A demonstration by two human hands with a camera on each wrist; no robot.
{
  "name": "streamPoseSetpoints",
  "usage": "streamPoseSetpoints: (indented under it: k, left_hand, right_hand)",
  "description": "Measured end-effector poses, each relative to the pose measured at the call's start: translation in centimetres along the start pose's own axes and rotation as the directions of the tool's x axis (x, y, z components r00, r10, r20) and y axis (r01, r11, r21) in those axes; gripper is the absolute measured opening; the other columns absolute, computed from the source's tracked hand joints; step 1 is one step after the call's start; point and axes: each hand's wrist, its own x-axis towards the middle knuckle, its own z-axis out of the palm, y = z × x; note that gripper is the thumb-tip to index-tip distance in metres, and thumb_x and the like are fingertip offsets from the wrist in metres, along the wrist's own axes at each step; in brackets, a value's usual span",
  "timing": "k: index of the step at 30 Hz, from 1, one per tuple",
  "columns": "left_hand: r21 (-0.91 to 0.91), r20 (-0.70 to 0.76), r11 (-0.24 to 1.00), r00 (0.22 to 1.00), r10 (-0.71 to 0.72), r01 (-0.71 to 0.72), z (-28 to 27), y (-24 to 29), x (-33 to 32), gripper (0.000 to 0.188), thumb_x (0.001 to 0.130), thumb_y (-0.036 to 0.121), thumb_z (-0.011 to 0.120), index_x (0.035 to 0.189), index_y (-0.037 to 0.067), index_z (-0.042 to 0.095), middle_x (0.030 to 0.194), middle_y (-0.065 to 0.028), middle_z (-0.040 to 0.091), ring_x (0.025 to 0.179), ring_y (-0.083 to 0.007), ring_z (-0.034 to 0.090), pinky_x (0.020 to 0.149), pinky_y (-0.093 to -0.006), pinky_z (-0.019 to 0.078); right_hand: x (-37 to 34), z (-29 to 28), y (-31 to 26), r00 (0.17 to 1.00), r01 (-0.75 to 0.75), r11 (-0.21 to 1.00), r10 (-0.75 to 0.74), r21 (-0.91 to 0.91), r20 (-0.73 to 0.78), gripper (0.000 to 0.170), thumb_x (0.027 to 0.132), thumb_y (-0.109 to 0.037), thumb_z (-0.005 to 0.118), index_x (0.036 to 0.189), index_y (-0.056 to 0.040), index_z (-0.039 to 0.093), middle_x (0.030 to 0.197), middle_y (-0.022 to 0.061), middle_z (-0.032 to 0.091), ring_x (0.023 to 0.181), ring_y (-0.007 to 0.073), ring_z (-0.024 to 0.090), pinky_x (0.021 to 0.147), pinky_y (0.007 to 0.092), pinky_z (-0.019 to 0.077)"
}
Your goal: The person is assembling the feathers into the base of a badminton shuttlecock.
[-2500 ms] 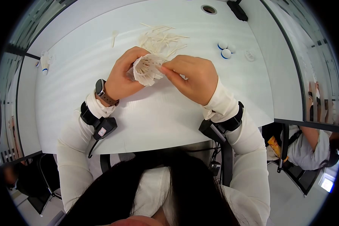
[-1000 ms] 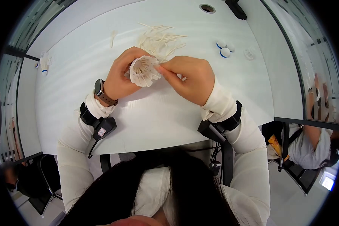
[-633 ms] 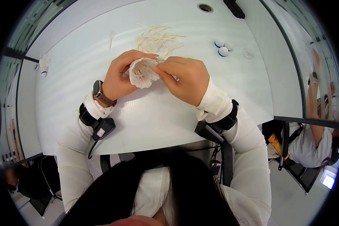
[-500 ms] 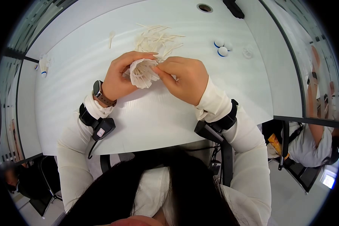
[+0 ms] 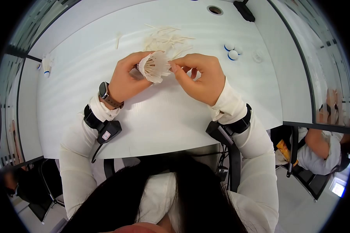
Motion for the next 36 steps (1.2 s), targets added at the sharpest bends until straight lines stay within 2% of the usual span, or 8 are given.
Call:
streamPoseSetpoints:
  k: [10, 12, 20, 26, 27, 30, 31, 36]
  left_hand:
    - [-0.05, 0.023, 0.998, 0.999, -0.041, 0.042, -0.1, 0.3, 0.1, 0.056, 0.076, 0.013, 0.082, 0.13, 0.01, 0.068, 0.107, -0.0116, 0.073, 0.089, -0.0196, 0.067, 0.081, -0.031, 0.0529]
    - [0.021, 0.099, 0.994, 0.989, -0.111, 0.11, -0.6, 1.2, 0.2, 0.057, 0.078, 0.004, 0.08, 0.132, 0.003, 0.064, 0.118, -0.0103, 0.07, 0.105, -0.0176, 0.066, 0.093, -0.0338, 0.0528]
    - [-0.167, 0.033, 0.977, 0.991, -0.13, 0.134, 0.1, 0.6, 0.2, 0.039, 0.083, 0.013, 0.079, 0.118, 0.001, 0.068, 0.102, -0.0067, 0.072, 0.086, -0.0144, 0.064, 0.08, -0.0305, 0.0522]
    - [-0.202, 0.038, 0.968, 0.988, -0.147, 0.151, 0.1, 1.1, 0.2, 0.033, 0.087, 0.017, 0.079, 0.114, 0.0, 0.068, 0.093, -0.0052, 0.073, 0.076, -0.0109, 0.063, 0.075, -0.0288, 0.0528]
    - [-0.211, 0.029, 0.968, 0.991, -0.133, 0.136, 0.2, 1.2, 0.2, 0.033, 0.088, 0.018, 0.079, 0.114, 0.0, 0.068, 0.092, -0.005, 0.073, 0.075, -0.0104, 0.063, 0.075, -0.0286, 0.0528]
    - [-0.165, 0.029, 0.978, 0.992, -0.123, 0.126, 0.1, 1.2, 0.2, 0.032, 0.088, 0.018, 0.079, 0.112, 0.0, 0.068, 0.091, -0.0044, 0.073, 0.074, -0.0094, 0.062, 0.074, -0.0279, 0.0524]
    - [-0.163, 0.034, 0.979, 0.992, -0.121, 0.125, 0.1, 0.9, 0.2, 0.032, 0.088, 0.018, 0.08, 0.112, 0.0, 0.068, 0.092, -0.0043, 0.072, 0.074, -0.0092, 0.061, 0.074, -0.0278, 0.0522]
    - [-0.191, 0.048, 0.972, 0.99, -0.129, 0.136, 0.1, 1.1, 0.1, 0.032, 0.089, 0.018, 0.079, 0.113, 0.0, 0.067, 0.091, -0.003, 0.071, 0.074, -0.0092, 0.06, 0.073, -0.0269, 0.0512]
  right_hand:
    - [-0.2, -0.1, -0.1, 0.99, 0.127, 0.988, -0.122, -0.088, 0.065, 0.019, 0.085, -0.005, 0.068, 0.103, -0.0029, 0.074, 0.082, 0.0089, 0.072, 0.069, 0.0173, 0.066, 0.058, 0.0276, 0.0457]
    - [-0.1, -0.2, -0.3, 0.991, 0.13, 0.984, -0.124, -0.125, 0.059, 0.019, 0.085, -0.005, 0.068, 0.104, -0.003, 0.074, 0.082, 0.0083, 0.072, 0.068, 0.0169, 0.066, 0.057, 0.0276, 0.0455]
    - [0.0, -0.5, 0.1, 0.996, 0.043, 0.996, -0.049, -0.078, -0.072, 0.016, 0.089, -0.007, 0.066, 0.103, -0.0049, 0.074, 0.086, 0.0047, 0.073, 0.07, 0.0137, 0.063, 0.058, 0.026, 0.0447]
    - [0.0, -0.7, 0.6, 0.986, 0.131, 0.99, -0.136, -0.059, -0.093, 0.038, 0.08, 0.006, 0.048, 0.109, -0.0038, 0.071, 0.091, 0.0074, 0.071, 0.077, 0.0161, 0.065, 0.064, 0.0285, 0.0485]
    - [0.0, -0.4, 0.3, 0.982, 0.138, 0.99, -0.139, -0.017, -0.124, 0.035, 0.076, 0.009, 0.044, 0.097, -0.0015, 0.07, 0.082, 0.0088, 0.068, 0.073, 0.017, 0.064, 0.065, 0.0296, 0.0492]
    - [-0.2, -1.6, 0.4, 0.991, 0.015, 1.0, -0.016, 0.012, 0.135, 0.028, 0.072, 0.01, 0.042, 0.081, 0.0001, 0.066, 0.073, 0.0108, 0.064, 0.066, 0.0198, 0.06, 0.061, 0.0303, 0.0473]
    - [-0.1, -1.4, 0.1, 0.989, 0.071, 0.997, -0.068, -0.019, 0.128, 0.021, 0.069, 0.009, 0.041, 0.071, 0.0003, 0.06, 0.065, 0.0117, 0.058, 0.058, 0.0234, 0.054, 0.056, 0.0323, 0.0441]
    - [0.0, -1.3, 0.4, 0.967, 0.128, 0.992, -0.122, -0.011, 0.223, 0.013, 0.065, 0.008, 0.042, 0.066, -0.0008, 0.052, 0.059, 0.0119, 0.05, 0.053, 0.0256, 0.047, 0.051, 0.0356, 0.0378]
